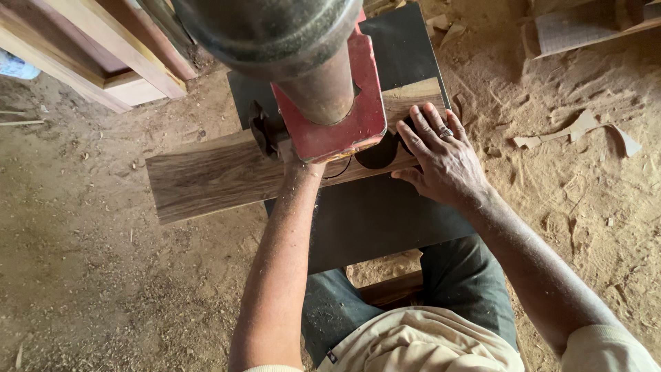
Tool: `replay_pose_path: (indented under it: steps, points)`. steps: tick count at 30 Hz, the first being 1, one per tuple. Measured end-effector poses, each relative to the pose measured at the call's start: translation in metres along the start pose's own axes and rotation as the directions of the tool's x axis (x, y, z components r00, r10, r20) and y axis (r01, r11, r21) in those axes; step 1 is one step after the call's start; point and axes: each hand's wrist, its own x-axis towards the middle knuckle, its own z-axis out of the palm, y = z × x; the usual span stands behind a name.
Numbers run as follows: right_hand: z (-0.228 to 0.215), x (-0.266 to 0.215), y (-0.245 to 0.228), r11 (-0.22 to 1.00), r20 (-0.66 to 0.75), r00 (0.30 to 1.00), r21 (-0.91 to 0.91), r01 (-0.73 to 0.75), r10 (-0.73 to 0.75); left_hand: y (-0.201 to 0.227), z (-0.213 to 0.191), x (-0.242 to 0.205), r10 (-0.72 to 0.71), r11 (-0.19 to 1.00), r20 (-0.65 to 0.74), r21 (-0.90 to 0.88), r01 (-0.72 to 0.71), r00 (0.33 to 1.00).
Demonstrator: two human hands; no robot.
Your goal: The person uses a drill press to bore multiple circular holes into a rectangular wooden plank. They position the plank under the drill bit, lower the drill to cut each hole, and reposition the plank to create a series of evenly spaced holes.
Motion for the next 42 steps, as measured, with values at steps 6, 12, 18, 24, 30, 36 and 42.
replay_pose_path:
  steps: [6,12,18,24,30,36,42]
  points:
    - [0.002,0.002,0.003,1.0,0.002,1.0,0.001,0.013,-0.013,0.002,-0.002,-0.001,-0.001,1.0,0.001,-0.003,0.001,1.0]
    - [0.001,0.004,0.006,1.0,0.005,1.0,0.018,0.019,-0.019,0.003,-0.006,-0.002,-0.001,1.0,-0.002,-0.002,0.001,1.0]
    - [-0.001,0.005,0.011,0.999,0.015,0.999,0.007,0.033,-0.033,0.004,-0.009,-0.004,0.0,1.0,-0.003,0.002,0.0,1.0]
    - [-0.004,0.008,0.021,0.998,0.015,0.998,0.023,0.065,-0.065,0.006,-0.007,-0.007,-0.012,1.0,-0.005,-0.003,0.012,1.0]
    - [-0.011,0.014,0.017,0.997,0.01,0.997,0.036,0.072,-0.073,0.006,-0.01,-0.009,-0.021,1.0,-0.01,-0.003,0.021,1.0]
    - [-0.003,-0.003,-0.036,0.997,-0.106,0.994,-0.072,0.011,-0.018,0.008,-0.013,-0.007,-0.013,1.0,-0.003,-0.019,0.013,1.0]
    - [0.018,-0.012,-0.056,0.998,-0.258,0.965,0.059,-0.029,0.043,0.009,-0.024,-0.016,0.001,1.0,-0.009,-0.022,-0.001,1.0]
